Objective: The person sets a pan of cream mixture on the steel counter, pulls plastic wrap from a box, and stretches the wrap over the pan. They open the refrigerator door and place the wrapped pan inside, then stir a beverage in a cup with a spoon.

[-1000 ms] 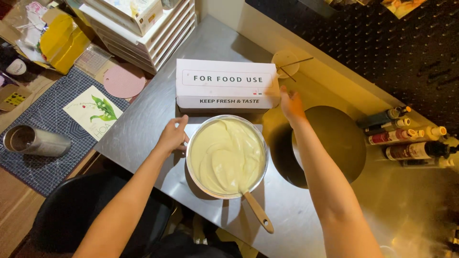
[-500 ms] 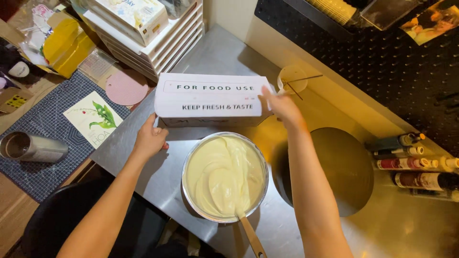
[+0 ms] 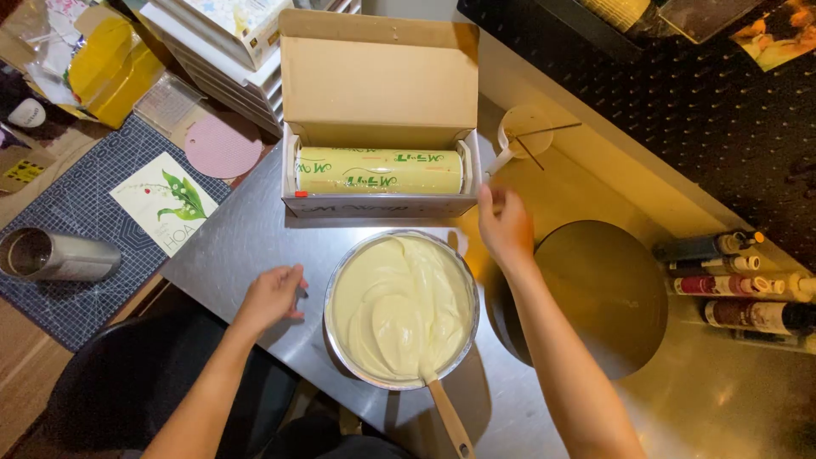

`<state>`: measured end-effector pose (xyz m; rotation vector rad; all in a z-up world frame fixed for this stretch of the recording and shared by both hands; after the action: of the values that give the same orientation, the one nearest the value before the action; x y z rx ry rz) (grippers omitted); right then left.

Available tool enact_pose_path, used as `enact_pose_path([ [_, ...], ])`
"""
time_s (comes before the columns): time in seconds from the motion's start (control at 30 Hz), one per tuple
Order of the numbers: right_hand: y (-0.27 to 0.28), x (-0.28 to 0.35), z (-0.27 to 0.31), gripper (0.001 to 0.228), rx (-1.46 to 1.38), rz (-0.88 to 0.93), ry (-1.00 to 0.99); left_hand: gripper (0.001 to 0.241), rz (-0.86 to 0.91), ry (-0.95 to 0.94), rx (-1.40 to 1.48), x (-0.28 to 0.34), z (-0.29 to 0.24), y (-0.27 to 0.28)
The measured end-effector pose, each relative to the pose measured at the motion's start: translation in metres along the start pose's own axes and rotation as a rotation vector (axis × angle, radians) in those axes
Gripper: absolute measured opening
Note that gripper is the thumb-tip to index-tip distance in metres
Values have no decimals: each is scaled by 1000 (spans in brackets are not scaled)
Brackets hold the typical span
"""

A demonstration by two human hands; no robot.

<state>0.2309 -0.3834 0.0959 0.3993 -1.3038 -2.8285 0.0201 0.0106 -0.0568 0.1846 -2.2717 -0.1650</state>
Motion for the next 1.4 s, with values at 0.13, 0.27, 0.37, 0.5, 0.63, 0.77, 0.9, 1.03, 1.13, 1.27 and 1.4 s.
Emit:
enact_pose_path([
  [0.13,-39,84,-64,68,-537,338,-530,49,220,167,301,75,13,-36],
  [0.27,-32,120,-37,82,-748,448,-784,64,337,250,592,93,20,-61],
  [0.37,-25,127,-25,84,-792,429,-804,73,362,201,634,81,15,-57],
  [0.5,-24,144,-25,84,-902,386,-850,76,460,177,633,61,-10,-45],
  [0.63,-24,150,-31,86,-1006,373,-835,78,458,194,552,39,-25,-28],
  [0.77,-26,105,-32,73,-766,255,-684,63,135,-64,326,14,-61,-2],
  [0.9,-7,26,15,49,-79,-154,140,27,-703,-678,-144,69,-154,36],
  [1.03,-15,-11,44,42,166,-81,238,25,-769,-944,-349,38,-179,26],
  [1.13,-25,-16,34,59,366,286,-136,48,-698,-657,-519,29,-187,18],
  [1.27,-20,-13,22,56,444,164,-54,50,-715,-611,-442,28,-173,18],
  [1.4,-17,-11,14,57,411,163,-38,45,-629,-594,-409,46,-166,11],
])
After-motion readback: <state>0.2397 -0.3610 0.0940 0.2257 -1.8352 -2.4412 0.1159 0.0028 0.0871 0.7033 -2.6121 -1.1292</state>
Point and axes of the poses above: each hand's wrist, its own x-axis away from the middle knuckle, its own y-axis out of the back of the hand, z = x × y, the point moved 5 cm from there along -x, towards the middle knuckle, and after that the axes turned 11 degrees about y, right-handed, at the moved point
